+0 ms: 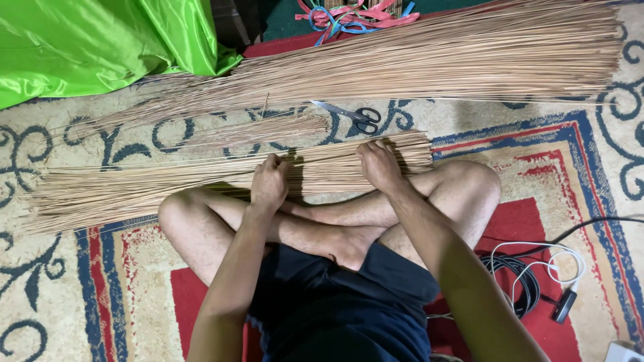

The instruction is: Trimming and aligning palm leaf ribs to assemble a broom

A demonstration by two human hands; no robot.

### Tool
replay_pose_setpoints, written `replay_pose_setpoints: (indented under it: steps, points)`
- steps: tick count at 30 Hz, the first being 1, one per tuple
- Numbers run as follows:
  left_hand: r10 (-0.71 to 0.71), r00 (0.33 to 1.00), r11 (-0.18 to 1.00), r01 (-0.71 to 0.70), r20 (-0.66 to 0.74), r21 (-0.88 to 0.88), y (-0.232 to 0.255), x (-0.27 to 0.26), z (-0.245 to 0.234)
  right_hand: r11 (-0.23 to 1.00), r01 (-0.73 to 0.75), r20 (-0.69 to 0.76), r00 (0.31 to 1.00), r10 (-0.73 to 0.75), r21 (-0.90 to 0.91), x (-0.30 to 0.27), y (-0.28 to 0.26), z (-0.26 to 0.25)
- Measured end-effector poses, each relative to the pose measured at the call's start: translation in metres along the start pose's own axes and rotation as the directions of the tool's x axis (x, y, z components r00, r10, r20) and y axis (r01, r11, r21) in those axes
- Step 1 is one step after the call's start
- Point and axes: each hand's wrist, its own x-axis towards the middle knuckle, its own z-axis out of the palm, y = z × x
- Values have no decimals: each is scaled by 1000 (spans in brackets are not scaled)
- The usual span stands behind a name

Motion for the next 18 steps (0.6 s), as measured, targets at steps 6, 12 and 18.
replay_pose_setpoints:
  steps: [6, 12, 18]
  points:
    - [1, 1000, 1000, 0, 20, -28, -7, 6, 18, 999, -32, -27, 999, 32, 11, 2, 8, 19]
    - [42, 995, 998, -36, -93, 59, -14, 11, 35, 997, -79, 16, 997, 78, 27, 2, 7, 18]
    - [34, 997, 995, -27, -63, 99, -19, 15, 45, 992, -125, 49, 991, 124, 21, 2, 2, 11]
